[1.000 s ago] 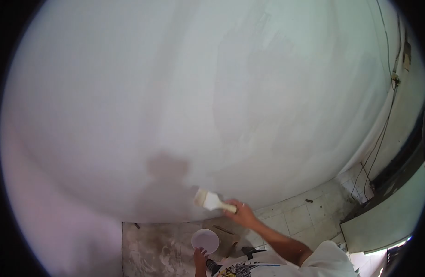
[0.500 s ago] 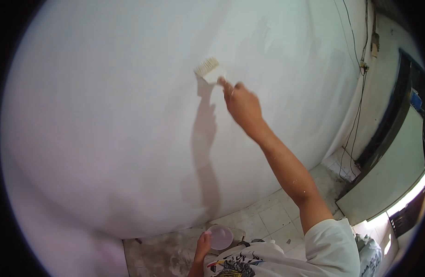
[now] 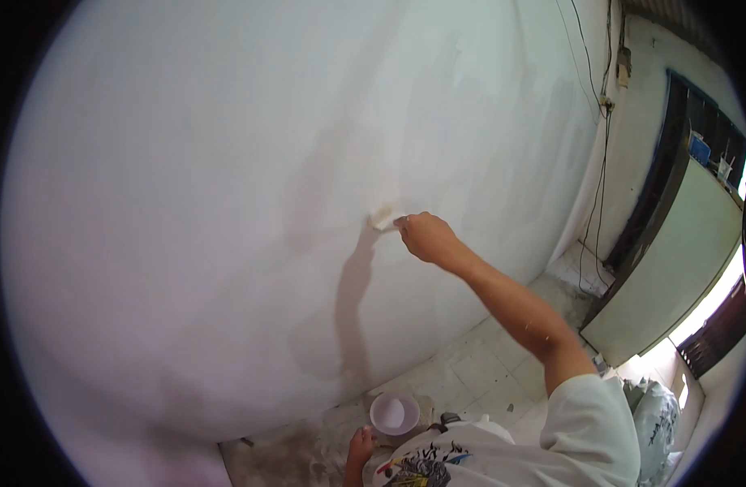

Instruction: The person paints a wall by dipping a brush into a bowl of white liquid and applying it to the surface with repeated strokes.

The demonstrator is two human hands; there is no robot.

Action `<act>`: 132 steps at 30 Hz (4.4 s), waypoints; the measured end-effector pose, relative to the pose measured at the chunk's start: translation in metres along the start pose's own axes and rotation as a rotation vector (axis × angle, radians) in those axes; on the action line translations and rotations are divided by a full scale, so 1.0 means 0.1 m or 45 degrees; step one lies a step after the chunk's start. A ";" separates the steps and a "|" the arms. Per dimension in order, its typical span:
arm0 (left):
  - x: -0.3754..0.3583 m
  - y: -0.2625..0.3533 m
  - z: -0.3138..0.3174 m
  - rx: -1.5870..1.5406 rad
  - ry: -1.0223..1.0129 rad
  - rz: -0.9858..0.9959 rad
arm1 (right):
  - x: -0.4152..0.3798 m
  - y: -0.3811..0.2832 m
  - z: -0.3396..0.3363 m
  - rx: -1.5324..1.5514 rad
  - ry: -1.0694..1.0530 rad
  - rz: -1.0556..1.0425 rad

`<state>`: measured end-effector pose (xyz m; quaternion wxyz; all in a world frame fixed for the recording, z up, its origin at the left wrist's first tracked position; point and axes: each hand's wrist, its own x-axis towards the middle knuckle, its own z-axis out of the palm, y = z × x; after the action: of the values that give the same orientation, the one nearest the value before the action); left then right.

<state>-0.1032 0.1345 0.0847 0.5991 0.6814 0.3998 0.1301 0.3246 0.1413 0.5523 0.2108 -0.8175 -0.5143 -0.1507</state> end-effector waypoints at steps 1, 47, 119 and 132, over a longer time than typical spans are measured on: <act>-0.01 0.05 -0.02 0.004 0.008 -0.012 | -0.02 0.06 -0.02 0.027 -0.150 -0.009; 0.78 3.52 -0.20 0.094 0.740 0.919 | 1.21 0.02 -1.12 0.033 0.513 -0.477; 1.81 2.85 -0.67 1.188 0.861 0.998 | -3.84 -0.27 3.70 0.416 -1.001 0.894; -0.37 -0.55 -0.07 0.872 -0.737 -0.235 | -4.29 -0.39 5.08 0.216 -1.158 0.864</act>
<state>-0.1531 0.1116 0.0472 0.4353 0.8101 0.2950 -0.2592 0.1221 0.0767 -0.0785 0.0697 -0.8997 -0.2722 0.3339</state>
